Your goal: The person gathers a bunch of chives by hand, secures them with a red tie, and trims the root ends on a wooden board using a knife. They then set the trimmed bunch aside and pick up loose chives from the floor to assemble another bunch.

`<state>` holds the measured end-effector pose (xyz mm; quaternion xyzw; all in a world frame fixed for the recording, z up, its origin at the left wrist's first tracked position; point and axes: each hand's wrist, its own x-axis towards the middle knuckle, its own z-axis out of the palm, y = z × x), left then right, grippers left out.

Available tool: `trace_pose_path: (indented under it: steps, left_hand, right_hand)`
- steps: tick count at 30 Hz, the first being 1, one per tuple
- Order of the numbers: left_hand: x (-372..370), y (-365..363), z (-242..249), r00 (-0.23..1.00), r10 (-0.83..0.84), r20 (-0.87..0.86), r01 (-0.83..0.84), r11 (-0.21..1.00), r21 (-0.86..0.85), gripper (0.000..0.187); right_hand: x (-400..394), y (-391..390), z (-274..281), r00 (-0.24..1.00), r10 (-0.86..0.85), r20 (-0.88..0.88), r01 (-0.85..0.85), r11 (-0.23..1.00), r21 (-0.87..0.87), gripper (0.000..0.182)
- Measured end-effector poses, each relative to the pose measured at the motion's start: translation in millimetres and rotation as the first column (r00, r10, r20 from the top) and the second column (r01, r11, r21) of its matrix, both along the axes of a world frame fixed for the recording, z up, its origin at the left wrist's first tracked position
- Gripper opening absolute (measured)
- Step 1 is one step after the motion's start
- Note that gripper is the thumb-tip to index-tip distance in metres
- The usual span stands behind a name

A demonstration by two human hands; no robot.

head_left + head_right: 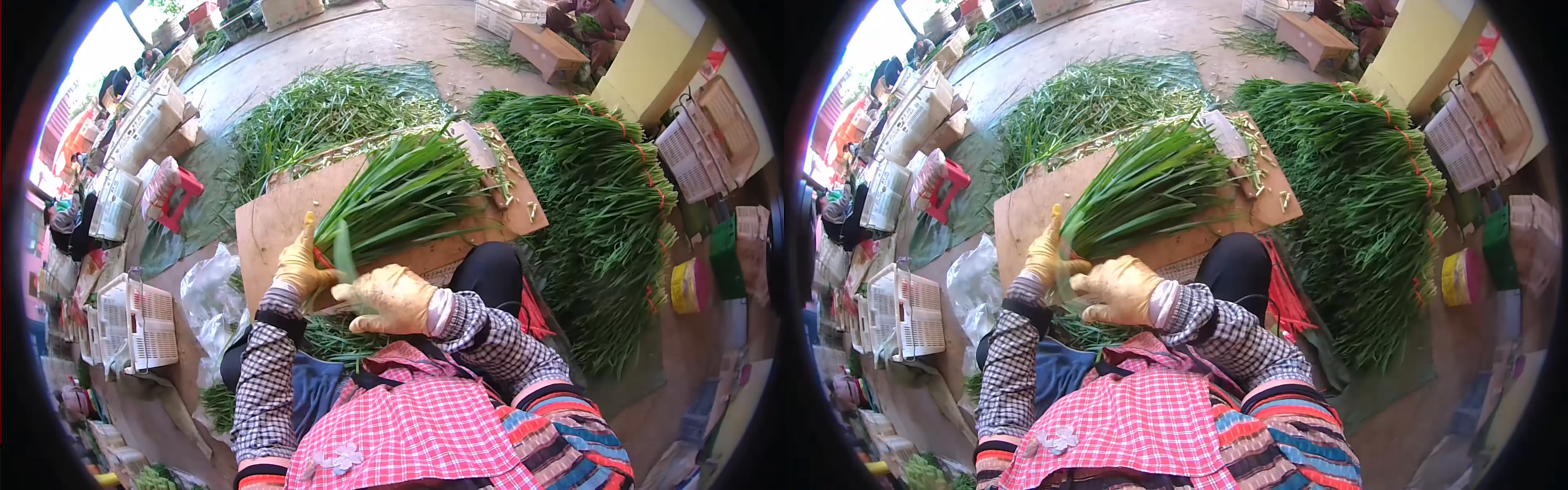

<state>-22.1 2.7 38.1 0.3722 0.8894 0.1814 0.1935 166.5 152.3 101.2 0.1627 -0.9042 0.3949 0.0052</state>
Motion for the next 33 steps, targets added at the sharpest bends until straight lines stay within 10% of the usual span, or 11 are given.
trace_pose_path:
  steps: [1, 9, 13, 16, 18, 19, 20, 24, 26, 29, 33]
  left_hand:
    - [10.1, 3.5, 6.5, 0.978, -0.031, -0.208, 0.027, 0.999, -0.026, 0.127]
    - [-0.3, -2.1, 11.6, 0.906, 0.217, 0.363, -0.273, 0.956, 0.111, 0.11]
    - [-9.0, -39.2, -37.7, 0.363, -0.174, 0.915, -0.69, 0.61, 0.39, 0.048]
    - [34.8, -29.2, -26.9, -0.192, -0.431, 0.882, -0.892, 0.452, 0.027, 0.059]
    - [49.6, -16.1, -35.5, 0.056, -0.303, 0.951, -0.912, 0.372, 0.172, 0.073]
    - [52.5, -21.2, -41.8, -0.169, -0.25, 0.953, -0.879, 0.476, -0.031, 0.081]
    - [49.2, -34.9, -41.4, -0.085, -0.056, 0.995, -0.712, 0.702, -0.022, 0.078]
    - [56.1, -66.0, -33.1, 0.494, 0.146, 0.857, -0.531, 0.831, 0.165, 0.045]
    - [55.9, -75.4, -15.3, 0.968, 0.242, 0.062, -0.249, 0.932, 0.262, 0.036]
    - [50.6, -69.9, 12.4, 0.87, -0.007, -0.493, 0.129, 0.968, 0.214, 0.064]
    - [48.7, -24.2, 11.3, 0.8, -0.275, -0.533, 0.259, 0.96, -0.108, 0.105]
  right_hand:
    - [2.4, 0.5, -5.6, 0.998, 0.017, 0.053, -0.017, 1.0, 0.001, 0.044]
    - [15.9, 22.2, -9.9, 0.991, -0.053, 0.123, 0.059, 0.997, -0.043, 0.041]
    - [29.2, 59.2, -7.5, 0.97, -0.17, 0.176, 0.206, 0.954, -0.216, 0.037]
    - [30.4, 84.1, -28.0, 0.956, -0.271, 0.116, 0.294, 0.846, -0.444, 0.029]
    - [27.8, 94.6, -17.6, 0.911, -0.299, 0.283, 0.407, 0.758, -0.509, 0.027]
    - [25.2, 104.7, -15.8, 0.895, -0.351, 0.274, 0.437, 0.811, -0.389, 0.027]
    - [22.7, 117.0, -22.0, 0.876, -0.411, 0.253, 0.473, 0.836, -0.279, 0.027]
    - [21.5, 165.0, -38.9, 0.813, -0.565, 0.141, 0.573, 0.819, -0.02, 0.03]
    - [19.0, 190.8, -57.1, 0.722, -0.677, 0.143, 0.68, 0.732, 0.038, 0.033]
    - [18.5, 225.7, -70.5, 0.57, -0.821, -0.02, 0.789, 0.541, 0.292, 0.036]
    - [18.6, 259.5, -94.3, 0.432, -0.899, -0.069, 0.804, 0.349, 0.481, 0.048]
